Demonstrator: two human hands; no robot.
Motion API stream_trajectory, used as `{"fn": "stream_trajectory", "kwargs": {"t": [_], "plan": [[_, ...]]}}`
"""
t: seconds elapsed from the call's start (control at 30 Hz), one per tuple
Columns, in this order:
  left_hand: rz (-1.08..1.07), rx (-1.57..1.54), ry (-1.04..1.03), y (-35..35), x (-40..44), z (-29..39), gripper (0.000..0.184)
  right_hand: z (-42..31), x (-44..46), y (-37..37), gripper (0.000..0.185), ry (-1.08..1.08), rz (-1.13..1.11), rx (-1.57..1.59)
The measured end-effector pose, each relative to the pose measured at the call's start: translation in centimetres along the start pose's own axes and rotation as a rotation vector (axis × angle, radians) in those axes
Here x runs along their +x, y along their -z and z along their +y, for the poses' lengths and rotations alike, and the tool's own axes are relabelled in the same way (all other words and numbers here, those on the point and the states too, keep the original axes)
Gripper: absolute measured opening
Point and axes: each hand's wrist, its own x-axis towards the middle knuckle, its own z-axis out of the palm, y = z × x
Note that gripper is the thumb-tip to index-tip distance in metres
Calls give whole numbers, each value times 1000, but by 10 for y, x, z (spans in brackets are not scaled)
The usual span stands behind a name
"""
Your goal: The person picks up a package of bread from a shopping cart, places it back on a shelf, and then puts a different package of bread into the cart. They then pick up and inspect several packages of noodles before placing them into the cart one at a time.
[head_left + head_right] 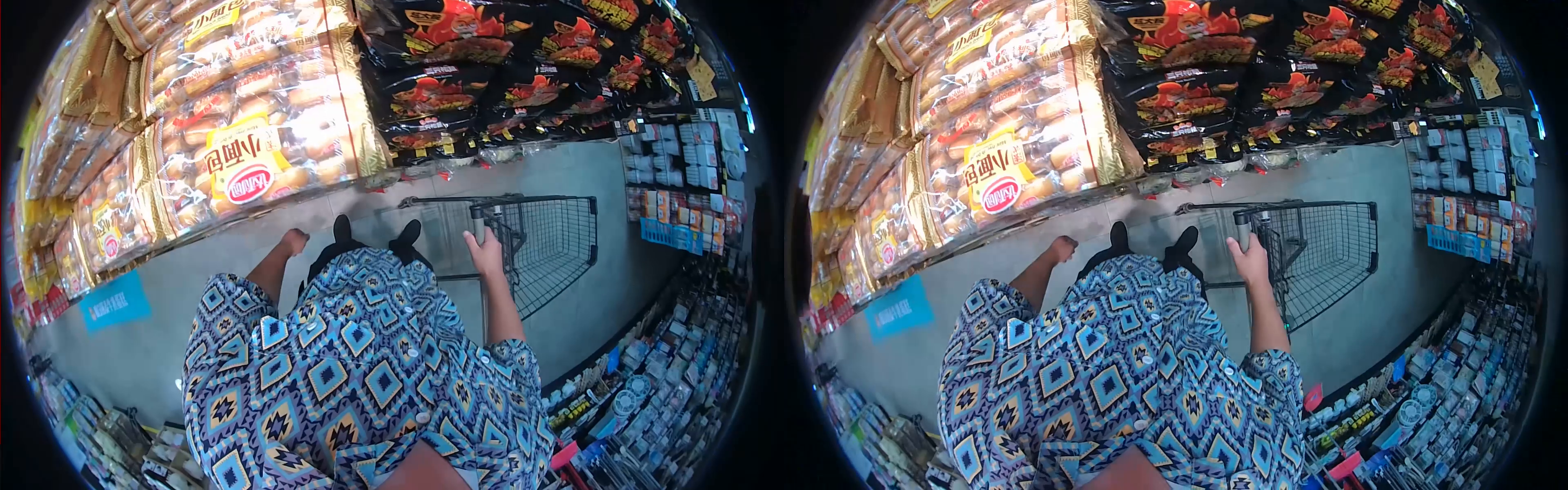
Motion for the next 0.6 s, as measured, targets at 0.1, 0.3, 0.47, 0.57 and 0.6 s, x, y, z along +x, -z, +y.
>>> {"fn": "stream_trajectory", "kwargs": {"t": [0.1, 0.3, 0.47, 0.57, 0.6], "plan": [[131, -215, -139, -10, 0, 44, 35, 1, 15, 8, 50, 92, -64, 77], [138, -618, -63, -31, -26, 160, 27, -3, 55, 13, 51, 153, -199, 59], [189, -653, -84, -52, -48, 187, 26, -6, 53, 2, 46, 182, -147, 254], [201, -677, -67, -62, -64, 179, 26, 8, 65, -5, 44, 133, -279, 297], [195, -680, -22, -56, -58, 171, 27, 7, 67, -12, 44, 136, -279, 307]]}}
